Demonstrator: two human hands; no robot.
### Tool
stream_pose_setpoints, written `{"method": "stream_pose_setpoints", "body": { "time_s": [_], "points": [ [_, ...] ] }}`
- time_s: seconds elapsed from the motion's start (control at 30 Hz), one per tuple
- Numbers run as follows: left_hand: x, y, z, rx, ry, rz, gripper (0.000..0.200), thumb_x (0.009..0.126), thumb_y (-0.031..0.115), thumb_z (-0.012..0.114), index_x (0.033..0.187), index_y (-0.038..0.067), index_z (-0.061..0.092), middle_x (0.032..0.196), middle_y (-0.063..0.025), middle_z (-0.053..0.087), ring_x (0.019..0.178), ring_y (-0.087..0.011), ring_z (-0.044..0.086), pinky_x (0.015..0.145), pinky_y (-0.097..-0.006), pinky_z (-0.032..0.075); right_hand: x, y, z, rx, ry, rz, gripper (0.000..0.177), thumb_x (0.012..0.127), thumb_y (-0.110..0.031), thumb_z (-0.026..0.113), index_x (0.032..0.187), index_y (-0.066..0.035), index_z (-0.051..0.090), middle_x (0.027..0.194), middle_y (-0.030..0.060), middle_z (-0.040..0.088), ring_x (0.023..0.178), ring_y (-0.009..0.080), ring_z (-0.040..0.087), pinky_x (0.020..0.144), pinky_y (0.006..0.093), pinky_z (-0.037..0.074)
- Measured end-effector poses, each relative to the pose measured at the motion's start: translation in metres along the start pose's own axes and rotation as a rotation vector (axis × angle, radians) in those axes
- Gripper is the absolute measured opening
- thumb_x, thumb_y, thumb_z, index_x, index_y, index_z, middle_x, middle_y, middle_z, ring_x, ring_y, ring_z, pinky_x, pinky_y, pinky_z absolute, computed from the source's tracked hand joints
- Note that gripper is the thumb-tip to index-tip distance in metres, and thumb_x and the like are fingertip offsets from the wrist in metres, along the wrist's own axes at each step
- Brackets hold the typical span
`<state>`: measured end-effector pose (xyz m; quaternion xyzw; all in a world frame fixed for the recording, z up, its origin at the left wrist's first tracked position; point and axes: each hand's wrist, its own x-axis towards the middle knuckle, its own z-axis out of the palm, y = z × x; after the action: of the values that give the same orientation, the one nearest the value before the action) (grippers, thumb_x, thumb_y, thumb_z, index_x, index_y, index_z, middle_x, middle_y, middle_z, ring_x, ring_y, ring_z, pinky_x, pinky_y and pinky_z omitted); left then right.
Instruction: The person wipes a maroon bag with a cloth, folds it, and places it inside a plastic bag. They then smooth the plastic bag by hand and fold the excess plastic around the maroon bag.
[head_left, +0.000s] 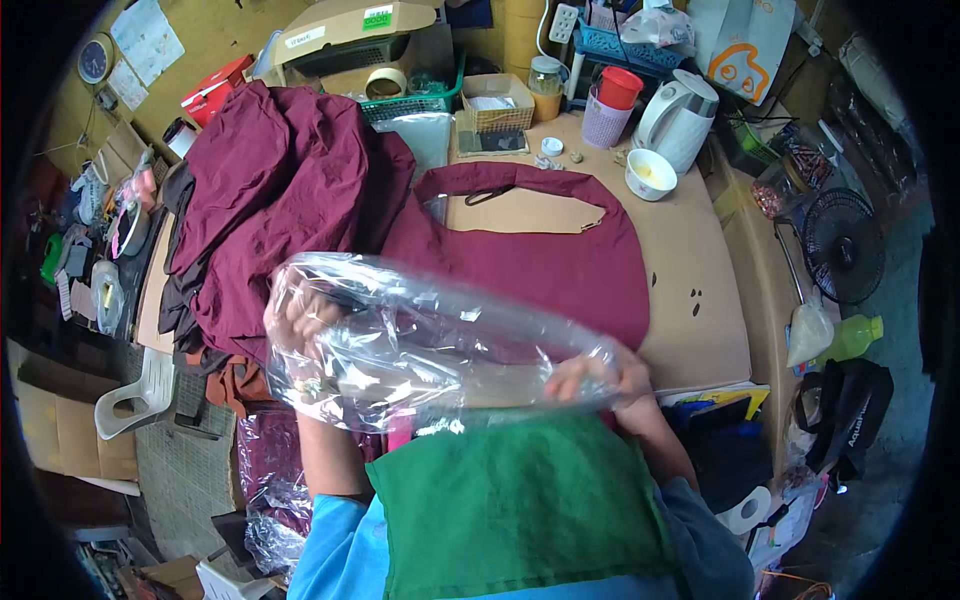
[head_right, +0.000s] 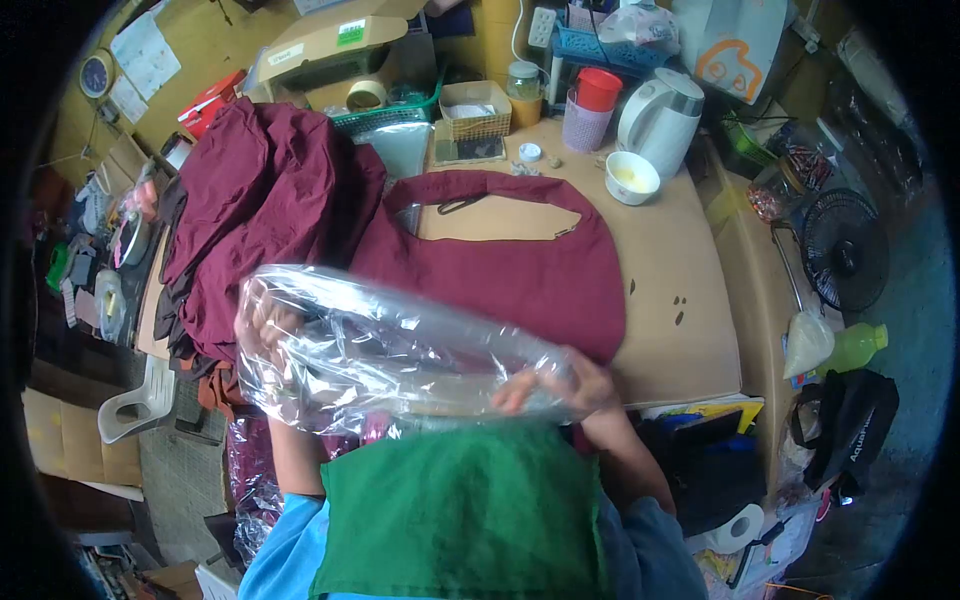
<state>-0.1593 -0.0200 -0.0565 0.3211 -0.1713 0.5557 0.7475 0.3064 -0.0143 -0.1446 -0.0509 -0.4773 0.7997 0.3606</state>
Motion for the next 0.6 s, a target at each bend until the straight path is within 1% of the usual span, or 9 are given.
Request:
{"method": "stream_pose_setpoints", "body": {
  "time_s": [0.03, 0.07, 0.27, 0.3, 0.33, 0.4, 0.43, 0.57, 0.6],
  "points": [
    [0.008, -0.02, 0.048, -0.039, 0.291, -0.046, 0.048, 0.1, 0.045, 0.054, 0.117, 0.002, 0.063, 0.103, -0.012, 0.066, 0.086, -0.0222, 0.064, 0.068, -0.0338, 0.054, 0.016, -0.015, -0.006, 0.153, -0.209, -0.201, 0.073, 0.077, -0.047, 0.081, 0.122, 0.004, 0.055, 0.075, 0.0065, 0.064, 0.056, 0.0137, 0.054, 0.068, 0.0358, 0.044],
    [0.005, -0.033, 0.067, 0.513, 0.489, -0.079, 0.057, 0.095, 0.047, 0.063, 0.124, -0.002, 0.061, 0.11, -0.0141, 0.066, 0.096, -0.0215, 0.064, 0.08, -0.0346, 0.052, 0.025, -0.027, -0.007, 0.307, -0.418, -0.403, 0.075, 0.073, -0.038, 0.087, 0.125, 0.004, 0.054, 0.077, 0.0043, 0.062, 0.063, 0.0166, 0.059, 0.079, 0.0383, 0.046],
    [-0.012, -0.025, 0.048, 1.002, 0.148, -1.254, 0.042, 0.085, 0.023, 0.082, 0.108, -0.009, 0.068, 0.097, -0.0068, 0.073, 0.089, -0.011, 0.061, 0.08, -0.0299, 0.05, -0.007, -0.073, -0.016, 0.441, 0.058, -0.238, 0.063, 0.083, -0.035, 0.076, 0.13, -0.001, 0.052, 0.079, 0.005, 0.064, 0.072, 0.0199, 0.065, 0.068, 0.0402, 0.052],
    [-0.018, -0.021, 0.044, 1.091, 0.073, -1.1, 0.038, 0.085, 0.023, 0.081, 0.104, -0.008, 0.07, 0.095, -0.0091, 0.073, 0.085, -0.0124, 0.061, 0.078, -0.0304, 0.05, -0.028, -0.066, -0.013, 0.294, 0.448, -0.154, 0.056, 0.082, -0.032, 0.078, 0.124, 0.0, 0.058, 0.08, 0.0044, 0.067, 0.071, 0.0185, 0.065, 0.066, 0.036, 0.053],
    [-0.024, -0.017, 0.039, 1.174, 0.0, -0.944, 0.034, 0.086, 0.023, 0.08, 0.099, -0.007, 0.072, 0.093, -0.0115, 0.073, 0.082, -0.0138, 0.062, 0.077, -0.0309, 0.051, -0.02, -0.078, -0.017, 0.293, 0.448, -0.152, 0.056, 0.082, -0.032, 0.078, 0.124, 0.0, 0.058, 0.08, 0.0044, 0.067, 0.071, 0.0185, 0.065, 0.066, 0.036, 0.053],
    [-0.044, -0.022, 0.046, 0.841, 0.438, -0.35, 0.027, 0.087, 0.023, 0.077, 0.085, -0.003, 0.072, 0.089, -0.0151, 0.072, 0.076, -0.0186, 0.064, 0.074, -0.0325, 0.052, 0.005, -0.107, -0.023, -0.603, -0.264, 0.465, 0.039, 0.082, -0.026, 0.079, 0.107, 0.001, 0.067, 0.085, 0.0049, 0.069, 0.075, 0.0165, 0.065, 0.069, 0.0306, 0.052],
    [-0.042, -0.019, 0.048, 0.866, 0.532, -0.249, 0.03, 0.091, 0.027, 0.071, 0.087, -0.003, 0.07, 0.078, -0.0142, 0.069, 0.07, -0.0218, 0.065, 0.071, -0.0335, 0.052, 0.009, -0.101, -0.022, -0.6, -0.281, 0.655, 0.02, 0.084, -0.018, 0.076, 0.09, 0.0, 0.07, 0.085, 0.005, 0.07, 0.079, 0.0145, 0.064, 0.069, 0.0274, 0.051],
    [-0.027, -0.046, 0.084, 0.715, 0.749, 0.071, 0.053, 0.091, 0.039, 0.071, 0.107, -0.012, 0.063, 0.064, -0.0095, 0.063, 0.054, -0.0215, 0.06, 0.054, -0.0316, 0.049, 0.003, -0.084, -0.003, -0.188, -0.094, 0.427, 0.02, 0.087, -0.02, 0.073, 0.09, -0.001, 0.07, 0.083, 0.0053, 0.07, 0.077, 0.0139, 0.064, 0.067, 0.0291, 0.05],
    [-0.075, 0.002, 0.033, 0.557, 0.483, -0.285, 0.062, 0.082, 0.037, 0.081, 0.114, -0.011, 0.06, 0.082, -0.0105, 0.066, 0.073, -0.0207, 0.064, 0.069, -0.0308, 0.05, -0.002, -0.081, -0.008, 0.024, -0.007, 0.309, 0.028, 0.09, -0.027, 0.071, 0.097, 0.0, 0.069, 0.086, 0.0083, 0.071, 0.079, 0.0187, 0.065, 0.068, 0.0331, 0.052]
  ]
}}
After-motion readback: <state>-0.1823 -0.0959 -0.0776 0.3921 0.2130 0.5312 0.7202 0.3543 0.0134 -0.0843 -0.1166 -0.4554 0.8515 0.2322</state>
